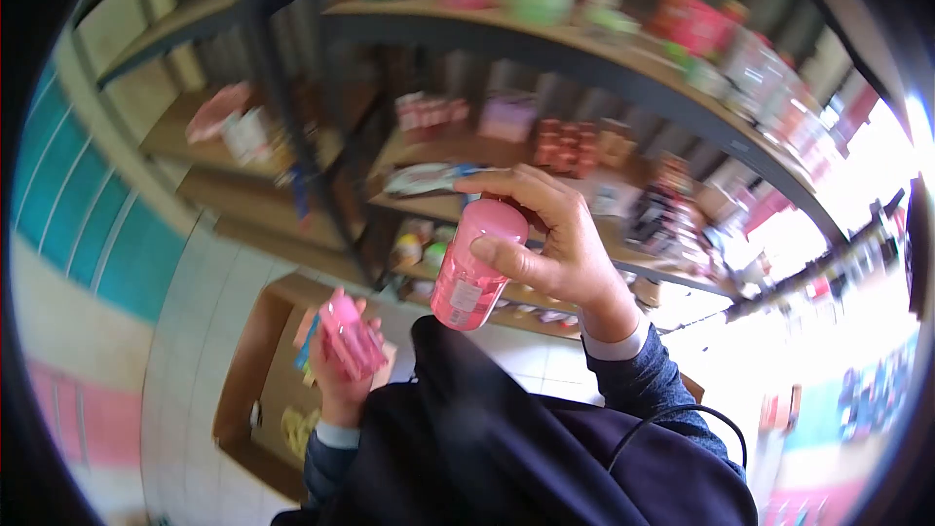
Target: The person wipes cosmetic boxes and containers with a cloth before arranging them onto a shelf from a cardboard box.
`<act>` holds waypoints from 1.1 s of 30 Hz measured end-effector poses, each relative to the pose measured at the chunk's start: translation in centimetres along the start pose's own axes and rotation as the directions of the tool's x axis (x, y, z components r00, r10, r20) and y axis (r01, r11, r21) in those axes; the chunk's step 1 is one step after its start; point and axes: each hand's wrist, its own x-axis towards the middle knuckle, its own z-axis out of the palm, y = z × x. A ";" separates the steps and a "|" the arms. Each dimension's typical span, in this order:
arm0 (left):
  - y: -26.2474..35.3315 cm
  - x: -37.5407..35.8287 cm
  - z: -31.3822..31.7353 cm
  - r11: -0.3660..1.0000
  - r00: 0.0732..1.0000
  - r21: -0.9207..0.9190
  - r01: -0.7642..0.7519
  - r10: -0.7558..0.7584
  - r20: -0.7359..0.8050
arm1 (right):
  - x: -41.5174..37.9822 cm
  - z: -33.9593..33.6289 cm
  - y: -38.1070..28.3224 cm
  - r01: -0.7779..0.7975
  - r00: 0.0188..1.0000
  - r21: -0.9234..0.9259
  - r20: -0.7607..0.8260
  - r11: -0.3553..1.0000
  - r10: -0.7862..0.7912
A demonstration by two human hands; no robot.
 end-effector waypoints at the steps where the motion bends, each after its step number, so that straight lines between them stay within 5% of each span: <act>1: -1.9 -0.2 1.4 0.997 0.997 0.005 0.071 -0.070 -0.018 | -1.0 -3.7 -0.6 0.063 0.996 -0.129 -0.051 0.990 -0.070; 4: -7.7 -0.5 4.3 0.990 0.986 0.004 0.143 -0.143 0.084 | -3.9 -13.9 -3.3 0.097 0.959 -0.565 -0.167 0.819 -0.229; 8: -13.4 -1.0 8.3 0.980 0.967 0.035 0.194 -0.197 0.165 | -6.6 -25.8 -5.1 -0.181 0.819 -0.629 -0.522 0.756 -0.238; 9: -14.3 -1.0 9.2 0.983 0.967 0.057 0.175 -0.182 0.176 | -7.0 -29.2 -5.1 -0.196 0.814 -0.800 -0.455 0.567 -0.360; 10: -15.2 -1.2 9.8 0.985 0.968 0.078 0.157 -0.169 0.183 | -7.3 -31.3 -6.7 -0.264 0.858 -0.878 -0.403 0.399 -0.319; 13: -16.9 -1.4 11.3 0.983 0.972 0.090 0.158 -0.170 0.159 | -6.9 -39.8 -5.5 -0.370 0.860 -0.855 -0.463 0.363 -0.214; 17: -18.3 -2.1 13.5 0.980 0.979 0.148 0.137 -0.156 0.131 | -6.7 -46.9 -0.3 -0.351 0.936 -0.901 -0.328 0.254 0.130; 20: -19.0 -2.2 14.3 0.973 0.982 0.202 0.114 -0.141 0.126 | -6.2 -49.0 2.3 -0.228 0.931 -0.932 -0.124 0.281 0.344; 26: -20.0 -2.4 15.5 0.975 0.989 0.207 0.080 -0.103 0.101 | -4.9 -49.2 4.6 -0.347 0.807 -0.881 -0.104 0.323 0.582; 33: -20.3 -2.6 15.6 0.971 0.993 0.232 0.060 -0.081 0.084 | -4.8 -50.8 6.5 -0.313 0.854 -0.834 -0.038 0.454 0.519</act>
